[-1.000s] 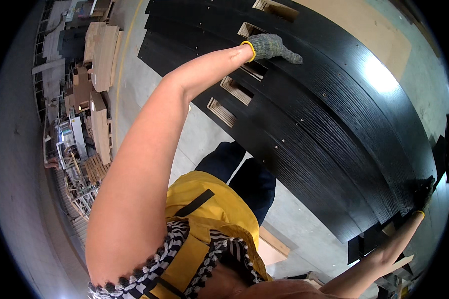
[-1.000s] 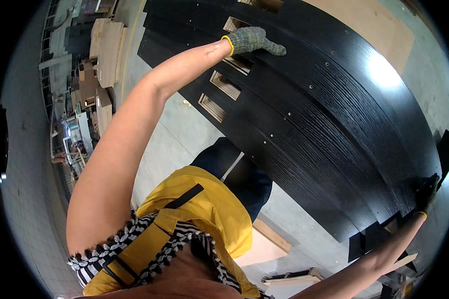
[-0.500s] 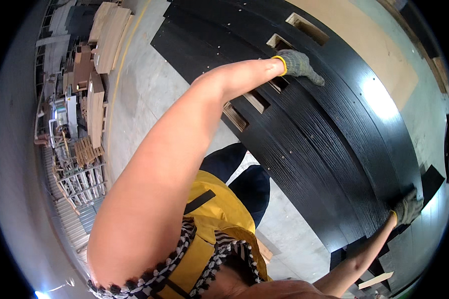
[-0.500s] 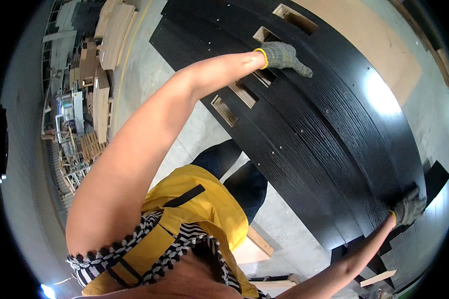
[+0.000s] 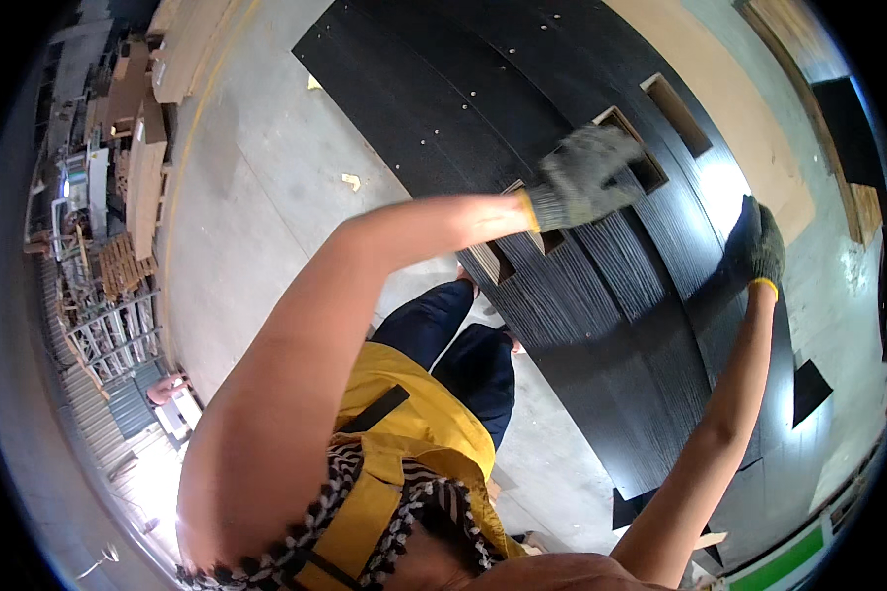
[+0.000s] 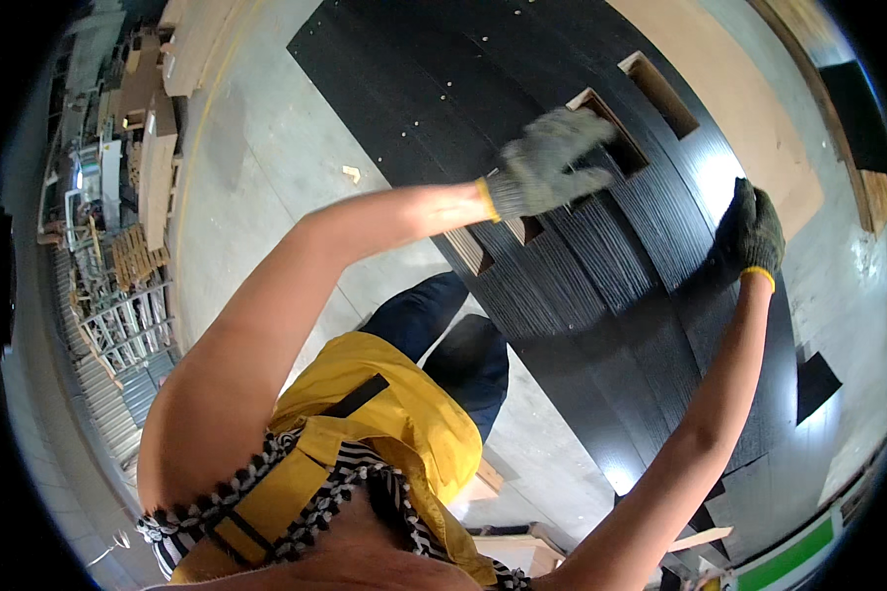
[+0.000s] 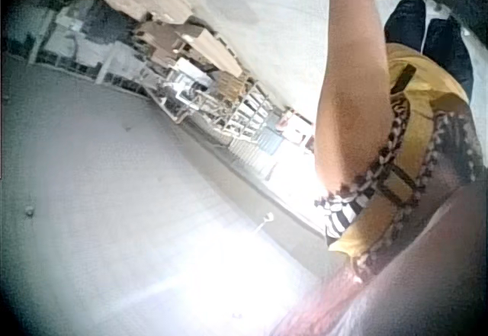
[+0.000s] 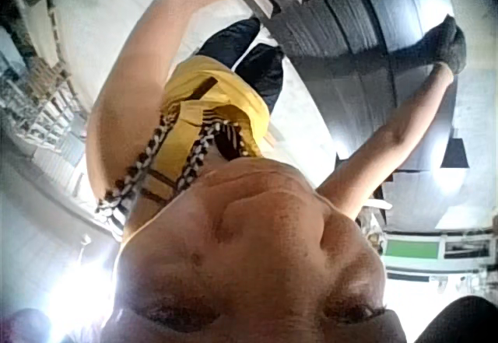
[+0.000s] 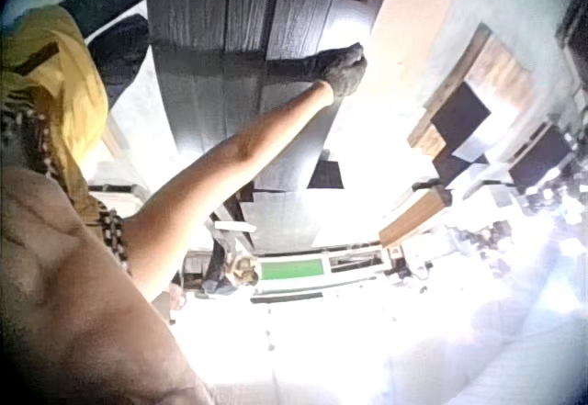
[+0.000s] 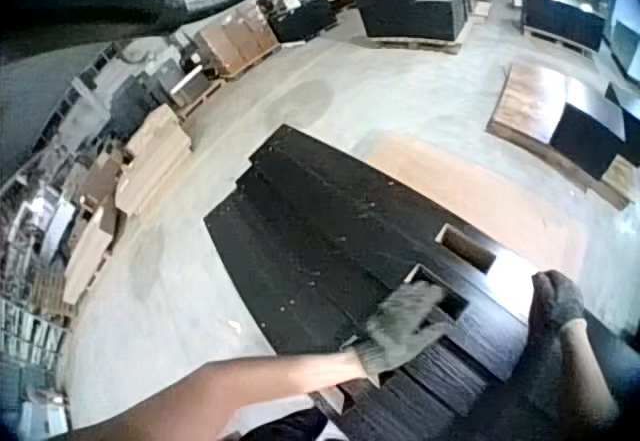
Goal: The person stacks black wood panels on a wooden pallet in a workshop. They then retrieve a white plastic sheet from a cabinet and spread it over a workbench, smoothing it out with their hands.
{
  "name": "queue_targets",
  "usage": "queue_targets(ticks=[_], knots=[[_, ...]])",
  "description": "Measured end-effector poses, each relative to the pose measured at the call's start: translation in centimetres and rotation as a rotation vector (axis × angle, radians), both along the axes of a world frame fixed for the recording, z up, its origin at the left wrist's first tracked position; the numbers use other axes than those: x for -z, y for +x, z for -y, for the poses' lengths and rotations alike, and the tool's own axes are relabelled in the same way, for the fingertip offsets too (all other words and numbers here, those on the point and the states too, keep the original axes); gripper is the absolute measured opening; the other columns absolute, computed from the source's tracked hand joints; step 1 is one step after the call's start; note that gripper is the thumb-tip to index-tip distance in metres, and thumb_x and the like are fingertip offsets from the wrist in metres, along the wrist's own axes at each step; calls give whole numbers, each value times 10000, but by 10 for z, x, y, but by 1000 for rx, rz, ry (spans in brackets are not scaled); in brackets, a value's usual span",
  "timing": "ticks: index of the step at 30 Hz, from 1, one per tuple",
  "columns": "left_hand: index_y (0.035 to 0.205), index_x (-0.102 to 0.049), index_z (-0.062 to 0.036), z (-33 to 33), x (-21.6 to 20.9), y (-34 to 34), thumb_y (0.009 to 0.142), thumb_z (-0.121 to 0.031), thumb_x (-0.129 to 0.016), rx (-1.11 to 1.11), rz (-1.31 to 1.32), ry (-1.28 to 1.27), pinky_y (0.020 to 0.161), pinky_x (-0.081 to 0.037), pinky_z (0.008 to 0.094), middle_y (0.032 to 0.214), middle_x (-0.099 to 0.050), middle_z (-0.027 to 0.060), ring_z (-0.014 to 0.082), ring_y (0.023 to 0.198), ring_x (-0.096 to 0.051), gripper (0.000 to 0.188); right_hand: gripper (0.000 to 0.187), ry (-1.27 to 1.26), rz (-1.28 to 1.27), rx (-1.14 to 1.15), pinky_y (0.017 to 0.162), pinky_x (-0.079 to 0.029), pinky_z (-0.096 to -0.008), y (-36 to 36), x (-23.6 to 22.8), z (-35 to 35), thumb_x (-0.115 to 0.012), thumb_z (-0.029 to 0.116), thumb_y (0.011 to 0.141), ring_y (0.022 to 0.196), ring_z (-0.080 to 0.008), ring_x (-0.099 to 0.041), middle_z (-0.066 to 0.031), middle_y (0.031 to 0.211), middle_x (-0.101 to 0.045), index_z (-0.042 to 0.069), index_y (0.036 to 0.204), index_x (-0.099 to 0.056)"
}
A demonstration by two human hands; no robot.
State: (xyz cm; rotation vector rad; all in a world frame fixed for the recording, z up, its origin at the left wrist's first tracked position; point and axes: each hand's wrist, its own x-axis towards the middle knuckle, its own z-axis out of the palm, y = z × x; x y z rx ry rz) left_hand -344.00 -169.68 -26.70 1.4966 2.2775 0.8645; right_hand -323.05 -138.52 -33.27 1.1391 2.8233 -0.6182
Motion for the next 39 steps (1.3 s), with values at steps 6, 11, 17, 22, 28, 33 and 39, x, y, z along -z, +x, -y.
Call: queue_targets(ticks=[6, 11, 17, 22, 28, 33, 39], knots=[[1423, -275, 28, 63, 99, -78, 839, -273, -699, -633, 824, 305, 1044, -392, 331, 1450, -330, 205, 285, 1330, -358, 782, 506, -269, 80, 189, 959, -414, -369, 1, 12, -25, -458, 504, 926, 1124, -295, -567, -149, 1181, -623, 127, 1239, -580], [1437, -282, -24, 23, 33, -96, 861, -202, -666, -768, 1422, 407, 1097, -331, 340, 1400, -390, 186, 251, 1292, -408, 715, 493, -715, -7, 207, 939, -421, -268, -7, 15, -57, -518, 393, 950, 1033, -158, -586, -67, 1121, -651, 14, 1263, -563], [1476, -20, -14, 18, 28, -104, 800, -81, -695, -823, 1568, 325, 1125, -278, 366, 1405, -363, 206, 243, 1288, -407, 958, 528, -338, 67, -207, 966, -407, -350, -213, 9, -1, -409, 478, 941, 1129, -304, -569, -179, 1165, -629, 69, 1221, -593], [1482, -21, -18, 21, 34, -113, 810, -164, -702, -723, 1515, 275, 1113, -289, 371, 1460, -285, 224, 290, 1304, -380, 968, 687, -339, 119, -127, 938, -400, -339, -294, -17, 52, -406, 641, 895, 1017, -252, -599, -146, 1019, -674, 26, 1061, -665], [1478, -95, -20, 24, -18, -137, 804, -271, -719, -802, 1387, -107, 1153, -206, 405, 1509, -186, 235, 308, 1402, -223, 953, 709, -330, 134, 84, 874, -425, -399, -292, -8, 62, -355, 656, 891, 931, -338, -626, -185, 914, -676, 27, 922, -682], [1448, -249, -8, 71, 34, -155, 850, -204, -676, -684, 1537, 421, 1159, -200, 412, 1501, -210, 230, 295, 1403, -233, 761, 352, 225, 115, -295, 810, -469, -447, -277, 1, 69, -453, 342, 932, 949, -374, -609, -183, 996, -649, 176, 1234, -522], [1456, -246, -20, 47, 46, -181, 936, -429, -486, -27, 64, 204, 1159, -131, 483, 1508, -240, 199, 329, 1421, -180, 704, 301, 380, 51, -281, 830, -491, -456, -274, 18, 73, -485, 244, 894, 994, -349, -604, -140, 1074, -640, 176, 1174, -574]])
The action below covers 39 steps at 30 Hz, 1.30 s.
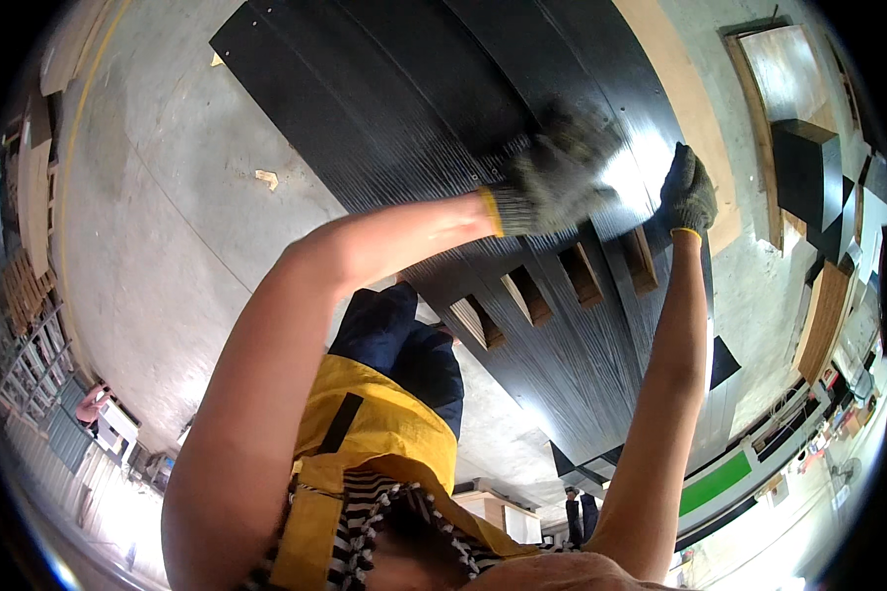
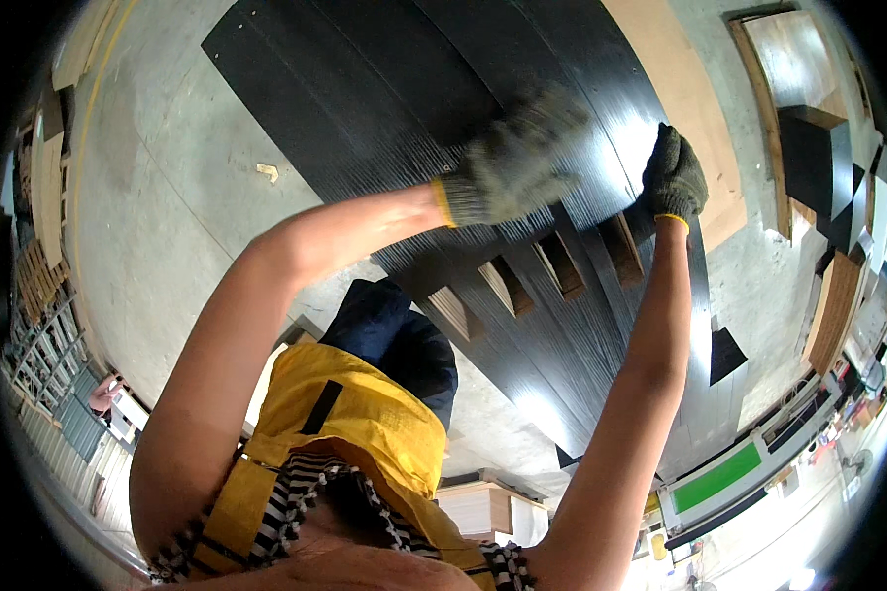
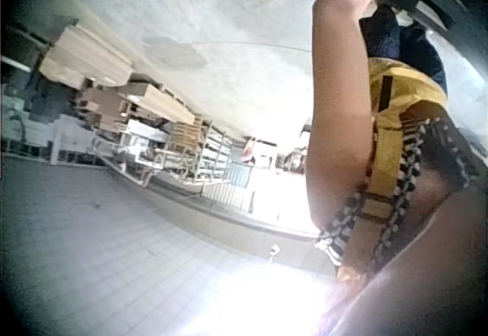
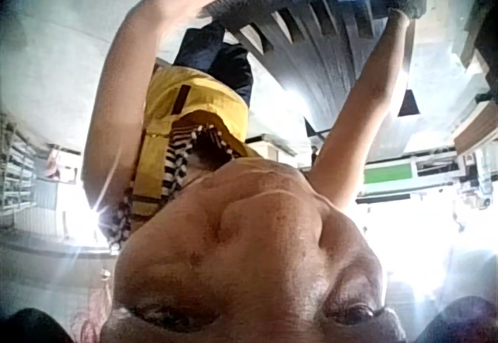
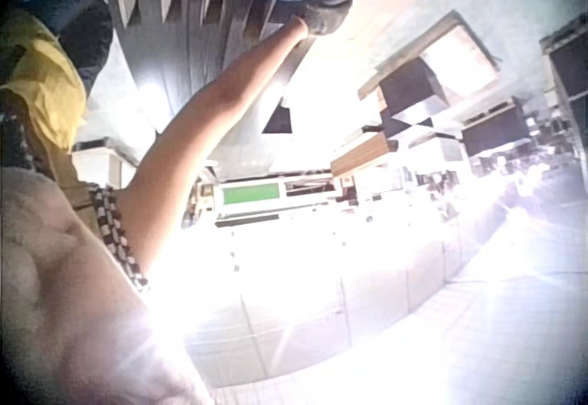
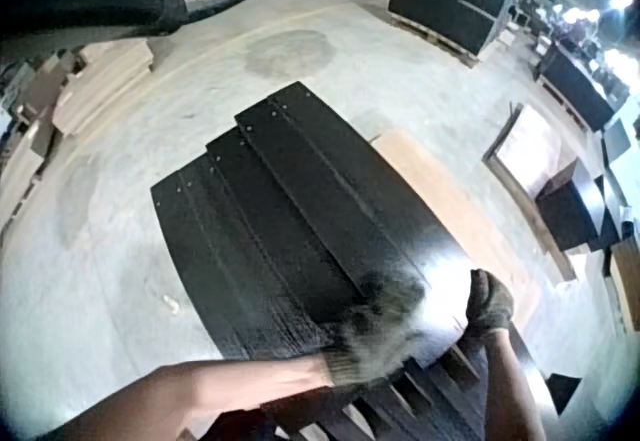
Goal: The person stacks black wood panels on a wooden pallet in a workshop. They then retrieve a white plastic sheet from a cabinet and spread it over a workbench, smoothing it out with their hands.
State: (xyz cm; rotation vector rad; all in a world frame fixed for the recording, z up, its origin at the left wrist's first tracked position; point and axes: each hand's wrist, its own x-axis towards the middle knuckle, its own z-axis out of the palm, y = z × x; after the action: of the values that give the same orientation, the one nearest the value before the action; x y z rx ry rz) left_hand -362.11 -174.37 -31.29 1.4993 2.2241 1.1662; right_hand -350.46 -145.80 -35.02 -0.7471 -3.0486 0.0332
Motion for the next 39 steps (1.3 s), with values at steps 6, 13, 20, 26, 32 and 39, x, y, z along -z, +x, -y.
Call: queue_targets(ticks=[6, 13, 20, 26, 32, 39], knots=[[1481, -224, -109, -52, 28, -52, 954, -554, -263, 192, -648, -300, 1167, -7, 491, 1554, -157, 121, 275, 1445, -103, 691, 293, 208, -75, -166, 769, -516, -443, -2, -6, 7, -531, 147, 876, 924, -342, -636, -141, 1062, -654, 134, 1163, -586], [1408, -339, 9, -4, 18, -266, 933, -465, -380, -381, -655, -538, 1121, -186, 508, 1504, -251, 218, 365, 1403, -213, 673, 344, 102, -74, -56, 848, -486, -438, -3, -5, 8, -496, 337, 897, 1006, -337, -612, -124, 1110, -645, 161, 1175, -598], [1431, -307, 1, -15, 53, -248, 960, -473, -326, -507, -744, -420, 1139, -139, 512, 1505, -259, 204, 361, 1406, -211, 668, 504, -61, -59, 196, 888, -453, -443, -3, -8, 13, -403, 539, 915, 1027, -352, -599, -147, 1088, -652, 145, 1100, -657], [1437, -311, -27, -28, 46, -209, 960, -478, -327, -516, -706, -420, 1147, -116, 499, 1508, -269, 180, 338, 1411, -209, 657, 529, -150, -24, 308, 890, -453, -445, -20, -33, 27, -386, 562, 911, 1033, -349, -598, -147, 1095, -650, 152, 1111, -653], [1433, -327, -43, -31, 44, -203, 966, -454, -326, -540, -718, -432, 1139, -159, 488, 1496, -304, 165, 318, 1397, -254, 621, 544, -117, -7, 279, 890, -453, -449, -11, -24, 18, -359, 589, 909, 1044, -343, -596, -133, 1111, -648, 182, 1122, -651], [1398, -368, -37, -34, 52, -175, 955, -398, -396, -549, -643, -179, 1138, -190, 457, 1454, -365, 176, 341, 1364, -309, 572, 582, -229, 0, 278, 951, -428, -439, -12, -27, 16, -383, 616, 891, 1147, -335, -548, -139, 1226, -599, 203, 1252, -579]])
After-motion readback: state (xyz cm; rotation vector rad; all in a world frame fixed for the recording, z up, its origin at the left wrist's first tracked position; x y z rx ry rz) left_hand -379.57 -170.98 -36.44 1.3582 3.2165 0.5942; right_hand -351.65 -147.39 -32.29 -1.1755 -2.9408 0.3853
